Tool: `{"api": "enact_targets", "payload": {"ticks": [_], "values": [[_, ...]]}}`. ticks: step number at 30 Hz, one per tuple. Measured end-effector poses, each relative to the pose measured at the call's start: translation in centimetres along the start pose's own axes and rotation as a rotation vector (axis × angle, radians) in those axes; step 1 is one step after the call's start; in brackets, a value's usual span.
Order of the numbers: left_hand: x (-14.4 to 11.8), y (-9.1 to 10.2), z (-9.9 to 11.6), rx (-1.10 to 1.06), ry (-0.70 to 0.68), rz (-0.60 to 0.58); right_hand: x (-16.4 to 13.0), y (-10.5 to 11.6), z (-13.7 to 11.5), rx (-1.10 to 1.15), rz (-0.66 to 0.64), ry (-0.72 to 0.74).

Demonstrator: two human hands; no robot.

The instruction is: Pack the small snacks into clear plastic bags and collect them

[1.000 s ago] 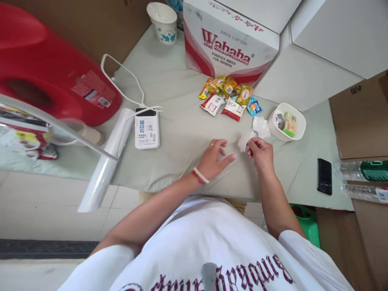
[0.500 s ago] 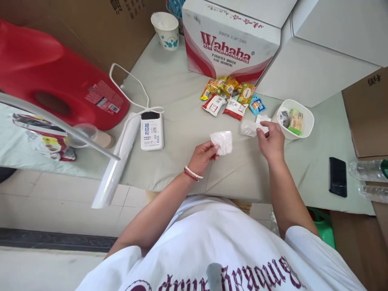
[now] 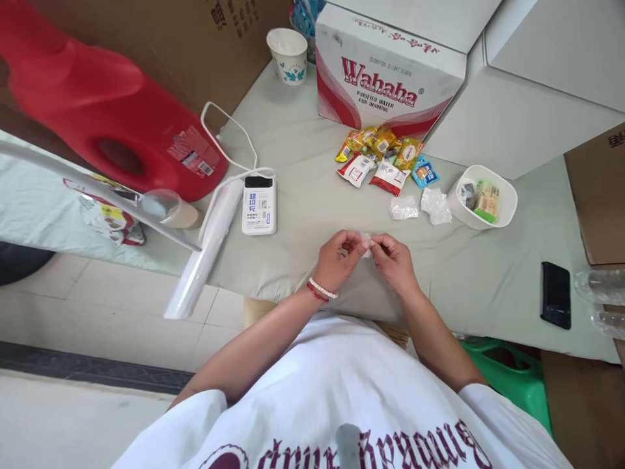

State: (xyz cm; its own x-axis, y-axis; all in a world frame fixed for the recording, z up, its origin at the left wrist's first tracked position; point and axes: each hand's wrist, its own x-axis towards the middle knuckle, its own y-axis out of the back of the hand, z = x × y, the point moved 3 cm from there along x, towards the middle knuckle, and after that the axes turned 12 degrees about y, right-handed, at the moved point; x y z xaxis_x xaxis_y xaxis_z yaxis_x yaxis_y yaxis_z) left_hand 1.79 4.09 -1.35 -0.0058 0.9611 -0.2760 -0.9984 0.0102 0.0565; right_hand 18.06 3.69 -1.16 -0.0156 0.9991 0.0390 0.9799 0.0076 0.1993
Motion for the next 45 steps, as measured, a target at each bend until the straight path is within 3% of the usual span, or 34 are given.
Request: {"api": "enact_targets", "payload": {"ticks": [3, 10, 16, 18, 21, 23, 27, 31, 34, 37, 39, 43, 45], "values": [[0.2, -0.4, -0.1, -0.094, 0.077, -0.077, -0.4, -0.2, -0.4, -0.060, -0.016, 0.043], [0.5, 0.0, -1.2, -0.176, 0.144, -0.126, -0.5, 0.3, 0.5, 0.182, 0.184, -0.152], [1.1, 2.0, -1.9, -0.331, 0.205, -0.156, 0.7, 3.1, 0.0, 0.220, 0.342, -0.027], [1.0, 3.1, -2.0, -0.298, 0.218, -0.106, 0.9, 3.8, -0.3, 0.214, 0.350, -0.029], [-0.1, 4.2, -1.1, -0.150, 0.112, 0.111, 0.9, 3.9, -1.0, 0.192, 0.322, -0.048], [-1.2, 3.6, 0.5, -0.047, -0.033, 0.114, 0.7, 3.3, -1.9, 0.197, 0.281, -0.045], [-2.4, 0.1, 3.0, 0.071, -0.228, -0.100, 0.3, 1.2, -3.8, 0.268, 0.159, -0.054], [-1.0, -0.8, 3.1, 0.024, -0.173, -0.079, 0.1, 1.1, -5.3, 0.173, 0.111, -0.005], [0.3, 0.4, 2.5, -0.081, -0.105, -0.098, 0.4, 2.6, -6.1, 0.042, 0.127, 0.049], [0.9, 1.9, 2.4, -0.179, -0.049, -0.006, 0.7, 3.8, -6.9, -0.072, 0.118, 0.076], [0.6, 1.8, 3.0, -0.181, -0.067, 0.021, 0.8, 3.8, -7.4, -0.081, 0.128, 0.064], [-0.4, -0.5, 4.2, -0.125, -0.115, -0.158, 0.9, 2.2, -8.1, 0.022, 0.130, 0.026], [-0.4, -1.0, 4.2, -0.204, -0.088, -0.183, 1.0, 1.5, -8.3, 0.051, 0.109, 0.015]]}}
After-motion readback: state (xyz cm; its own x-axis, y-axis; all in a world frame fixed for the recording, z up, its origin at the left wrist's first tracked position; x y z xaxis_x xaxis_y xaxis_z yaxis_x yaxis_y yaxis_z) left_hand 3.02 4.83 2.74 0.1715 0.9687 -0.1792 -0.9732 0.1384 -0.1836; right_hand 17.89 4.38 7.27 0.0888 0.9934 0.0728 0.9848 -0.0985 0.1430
